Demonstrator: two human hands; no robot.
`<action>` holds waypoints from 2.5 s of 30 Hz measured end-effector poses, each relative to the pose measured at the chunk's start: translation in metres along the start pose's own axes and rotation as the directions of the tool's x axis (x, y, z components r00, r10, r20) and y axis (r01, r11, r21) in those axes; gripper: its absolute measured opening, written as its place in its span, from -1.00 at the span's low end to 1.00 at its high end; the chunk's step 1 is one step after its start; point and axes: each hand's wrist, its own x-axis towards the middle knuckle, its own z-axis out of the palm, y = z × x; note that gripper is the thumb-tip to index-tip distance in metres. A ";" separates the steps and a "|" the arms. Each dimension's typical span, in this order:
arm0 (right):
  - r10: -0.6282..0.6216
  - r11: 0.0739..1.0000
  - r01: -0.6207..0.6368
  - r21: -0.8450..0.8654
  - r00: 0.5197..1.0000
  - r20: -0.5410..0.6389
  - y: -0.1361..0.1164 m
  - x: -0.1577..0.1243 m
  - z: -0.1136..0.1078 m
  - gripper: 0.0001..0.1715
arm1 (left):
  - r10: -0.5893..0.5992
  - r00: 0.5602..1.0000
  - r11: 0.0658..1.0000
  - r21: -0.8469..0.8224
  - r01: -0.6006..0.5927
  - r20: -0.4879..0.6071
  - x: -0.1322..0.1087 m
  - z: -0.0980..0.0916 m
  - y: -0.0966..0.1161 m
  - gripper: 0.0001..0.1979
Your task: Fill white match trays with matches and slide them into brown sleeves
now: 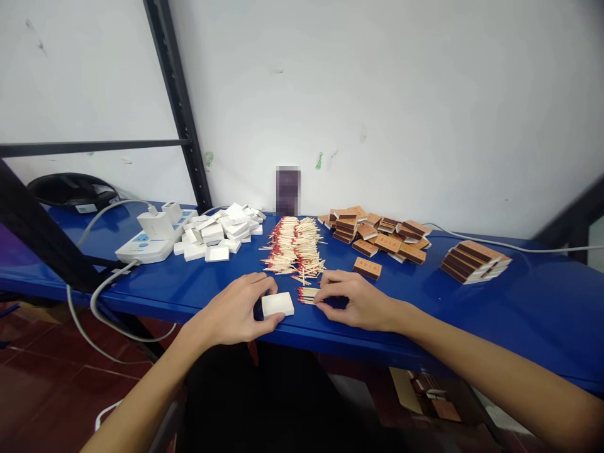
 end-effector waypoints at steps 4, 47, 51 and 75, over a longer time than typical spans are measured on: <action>0.023 1.000 -0.023 0.007 1.000 -0.016 -0.001 0.001 -0.001 -0.81 | -0.002 1.000 1.000 0.004 0.002 0.006 0.000 0.000 -0.001 -0.74; 0.041 0.999 -0.042 0.020 0.999 0.023 0.000 -0.001 -0.001 -0.73 | -0.003 1.000 1.000 -0.006 0.003 0.016 0.001 0.001 -0.002 -0.76; 0.043 0.999 -0.044 0.029 0.999 0.018 0.001 -0.001 0.000 -0.73 | -0.007 1.000 1.000 -0.004 0.007 0.016 0.001 0.000 -0.001 -0.76; 0.077 0.995 -0.076 0.067 0.997 -0.008 0.001 0.002 -0.001 -0.73 | -0.012 1.000 1.000 -0.007 0.012 0.015 0.000 -0.002 0.001 -0.76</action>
